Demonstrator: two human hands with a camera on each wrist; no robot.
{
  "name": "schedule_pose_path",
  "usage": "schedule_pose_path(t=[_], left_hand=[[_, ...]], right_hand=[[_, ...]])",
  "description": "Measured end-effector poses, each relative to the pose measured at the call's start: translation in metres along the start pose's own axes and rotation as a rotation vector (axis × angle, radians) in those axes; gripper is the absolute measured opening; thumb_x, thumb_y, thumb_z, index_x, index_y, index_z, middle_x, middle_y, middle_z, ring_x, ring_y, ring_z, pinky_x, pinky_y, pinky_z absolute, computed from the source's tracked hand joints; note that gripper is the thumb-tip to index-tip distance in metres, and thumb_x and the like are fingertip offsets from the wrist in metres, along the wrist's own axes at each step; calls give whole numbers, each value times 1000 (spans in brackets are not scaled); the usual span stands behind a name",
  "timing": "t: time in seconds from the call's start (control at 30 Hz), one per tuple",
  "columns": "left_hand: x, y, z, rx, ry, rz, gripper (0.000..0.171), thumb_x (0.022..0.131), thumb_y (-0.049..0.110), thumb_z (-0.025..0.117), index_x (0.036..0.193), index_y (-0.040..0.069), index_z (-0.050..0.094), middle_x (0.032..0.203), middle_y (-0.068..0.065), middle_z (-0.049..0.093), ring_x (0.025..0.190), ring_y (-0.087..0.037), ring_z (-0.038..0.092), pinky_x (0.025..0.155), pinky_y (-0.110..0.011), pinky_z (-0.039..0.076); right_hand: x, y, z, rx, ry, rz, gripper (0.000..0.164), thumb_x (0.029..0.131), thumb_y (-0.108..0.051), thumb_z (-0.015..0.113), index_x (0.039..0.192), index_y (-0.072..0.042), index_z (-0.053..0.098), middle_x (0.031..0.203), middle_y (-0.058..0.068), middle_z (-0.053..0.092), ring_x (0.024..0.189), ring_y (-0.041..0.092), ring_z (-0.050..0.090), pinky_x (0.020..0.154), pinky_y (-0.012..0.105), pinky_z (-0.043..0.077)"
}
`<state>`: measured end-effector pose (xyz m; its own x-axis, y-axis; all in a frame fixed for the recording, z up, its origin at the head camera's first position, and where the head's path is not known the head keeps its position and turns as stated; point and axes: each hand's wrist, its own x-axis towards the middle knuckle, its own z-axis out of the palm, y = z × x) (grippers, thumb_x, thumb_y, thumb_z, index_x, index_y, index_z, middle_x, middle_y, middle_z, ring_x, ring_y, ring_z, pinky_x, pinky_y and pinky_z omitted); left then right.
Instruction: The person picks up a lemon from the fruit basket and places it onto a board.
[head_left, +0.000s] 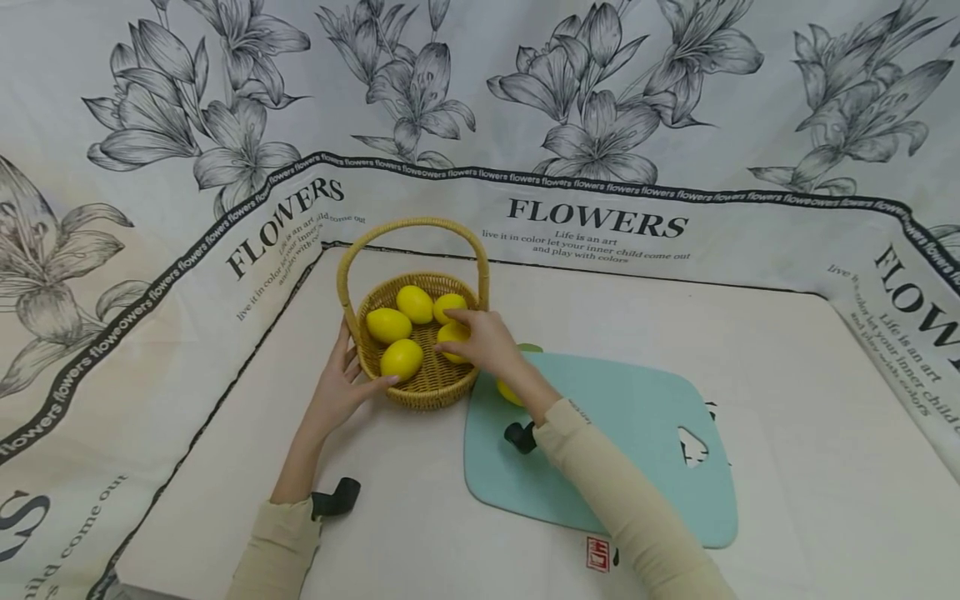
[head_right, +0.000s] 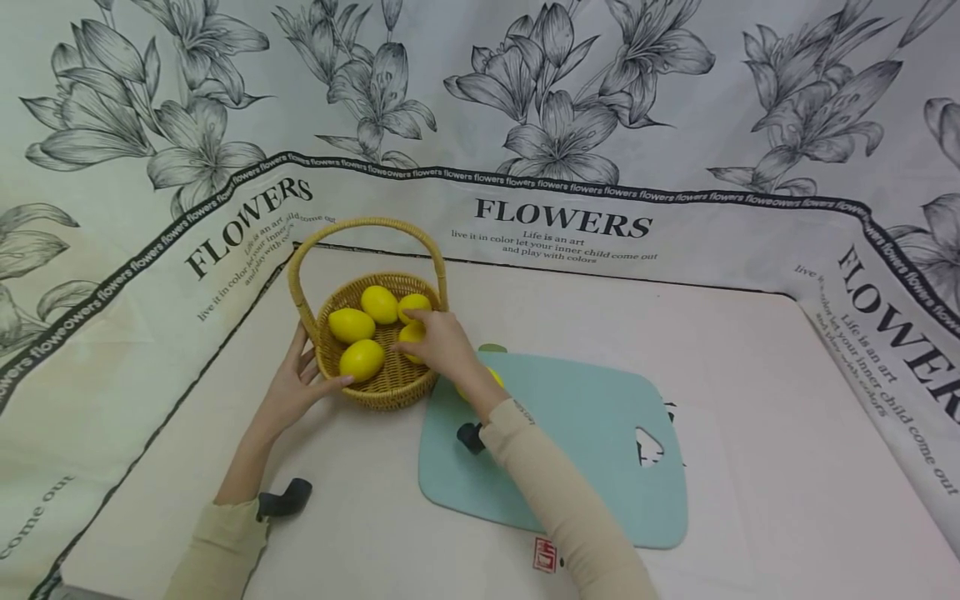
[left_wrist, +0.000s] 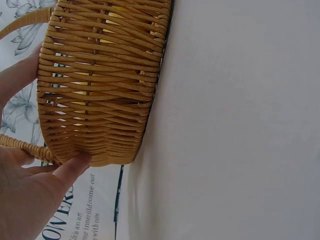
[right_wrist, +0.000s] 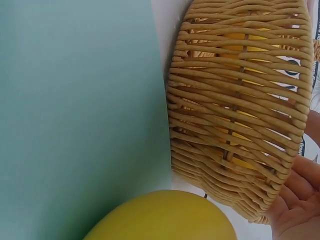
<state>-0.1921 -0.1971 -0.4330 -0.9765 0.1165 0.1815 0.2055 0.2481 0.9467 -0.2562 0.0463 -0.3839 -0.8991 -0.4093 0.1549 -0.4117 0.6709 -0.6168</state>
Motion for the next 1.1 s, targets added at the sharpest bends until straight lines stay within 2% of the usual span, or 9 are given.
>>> schedule_pose_path(t=[0.3, 0.53, 0.73, 0.93, 1.1], left_hand=[[-1, 1, 0, 0, 3, 2, 113, 82, 12, 78, 154, 31, -8, 161, -2, -5, 143, -36, 17, 114, -47, 27], [-1, 4, -1, 0, 5, 16, 114, 81, 14, 79, 155, 29, -7, 161, -4, -3, 142, -38, 18, 114, -48, 26], [-1, 3, -1, -1, -2, -2, 113, 82, 12, 78, 154, 32, -7, 161, -1, -5, 143, -35, 17, 115, -46, 25], [-1, 2, 0, 2, -3, -12, 113, 82, 14, 78, 153, 36, -7, 160, 1, -5, 144, -33, 17, 115, -44, 26], [-1, 1, 0, 4, -3, -21, 113, 82, 15, 78, 152, 38, -7, 160, 2, -5, 144, -33, 17, 115, -43, 26]], right_hand=[[4, 0, 4, -19, -13, 29, 61, 81, -30, 79, 132, -4, 59, 129, 13, 60, 121, 27, 54, 103, 37, 45], [8, -3, 7, -51, -36, 37, 57, 78, -22, 82, 129, -5, 62, 129, 12, 61, 120, 25, 54, 103, 36, 45], [11, -5, 10, -98, -61, 36, 58, 77, -18, 83, 129, -4, 62, 126, 12, 62, 116, 24, 56, 101, 36, 46], [12, -7, 11, -123, -100, 60, 60, 77, -11, 82, 132, -3, 59, 131, 12, 59, 122, 26, 52, 104, 37, 43], [11, -7, 13, -152, -97, 58, 63, 77, -5, 81, 135, -3, 56, 134, 12, 57, 124, 27, 51, 104, 38, 44]])
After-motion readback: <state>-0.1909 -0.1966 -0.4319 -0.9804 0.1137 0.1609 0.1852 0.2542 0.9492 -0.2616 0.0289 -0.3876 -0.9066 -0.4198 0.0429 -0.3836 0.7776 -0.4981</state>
